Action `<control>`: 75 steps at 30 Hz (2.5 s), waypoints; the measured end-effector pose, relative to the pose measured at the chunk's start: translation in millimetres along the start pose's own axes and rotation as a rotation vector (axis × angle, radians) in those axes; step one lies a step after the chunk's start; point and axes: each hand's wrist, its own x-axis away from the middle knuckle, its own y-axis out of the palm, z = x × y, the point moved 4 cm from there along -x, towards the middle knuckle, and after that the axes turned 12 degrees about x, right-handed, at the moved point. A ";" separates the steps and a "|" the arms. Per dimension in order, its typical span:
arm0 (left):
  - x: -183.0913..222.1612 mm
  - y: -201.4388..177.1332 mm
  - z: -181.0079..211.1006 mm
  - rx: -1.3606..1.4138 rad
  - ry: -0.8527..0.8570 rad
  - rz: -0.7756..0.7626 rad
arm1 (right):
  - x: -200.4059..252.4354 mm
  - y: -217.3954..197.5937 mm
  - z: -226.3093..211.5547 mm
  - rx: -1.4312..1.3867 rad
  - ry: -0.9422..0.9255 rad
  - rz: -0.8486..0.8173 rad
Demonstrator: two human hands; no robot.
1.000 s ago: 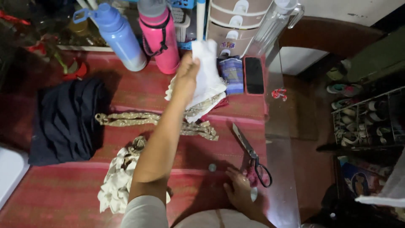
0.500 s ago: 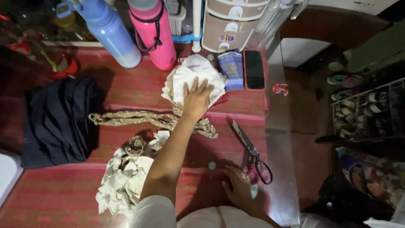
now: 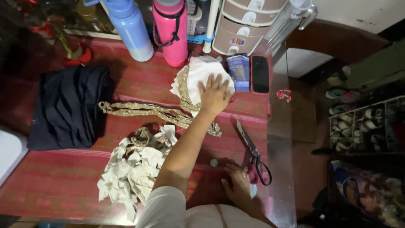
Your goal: Cutting white fabric into pieces using scissors and folding them.
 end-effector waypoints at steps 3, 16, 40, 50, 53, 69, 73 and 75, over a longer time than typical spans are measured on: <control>-31.4 19.9 -38.8 -0.114 0.136 0.375 | -5.8 -3.6 -2.8 -0.008 -0.040 0.031; 181.0 37.0 -34.8 -0.007 0.003 0.440 | -4.4 -2.9 -3.8 0.050 -0.149 0.103; 691.5 -50.4 -109.7 1.122 -0.910 0.154 | -171.6 53.9 -189.8 -0.007 -0.323 -0.502; 675.4 32.1 -135.9 0.432 -0.917 -0.065 | -205.3 -18.5 -233.5 -0.853 -0.240 -0.552; 585.0 -21.3 -90.7 0.514 -0.681 0.246 | -206.0 -39.4 -234.8 -0.919 -0.268 -0.426; 442.5 4.0 -112.1 -0.307 -0.387 0.519 | -207.6 -22.5 -263.9 -1.001 -0.484 -0.488; 446.1 -28.1 -105.9 -0.014 -0.469 0.571 | -166.9 -106.0 -268.7 -0.512 -0.720 -0.298; 452.9 -52.9 -109.0 0.502 -0.549 0.773 | -140.8 -142.8 -265.4 -0.383 -0.823 -0.423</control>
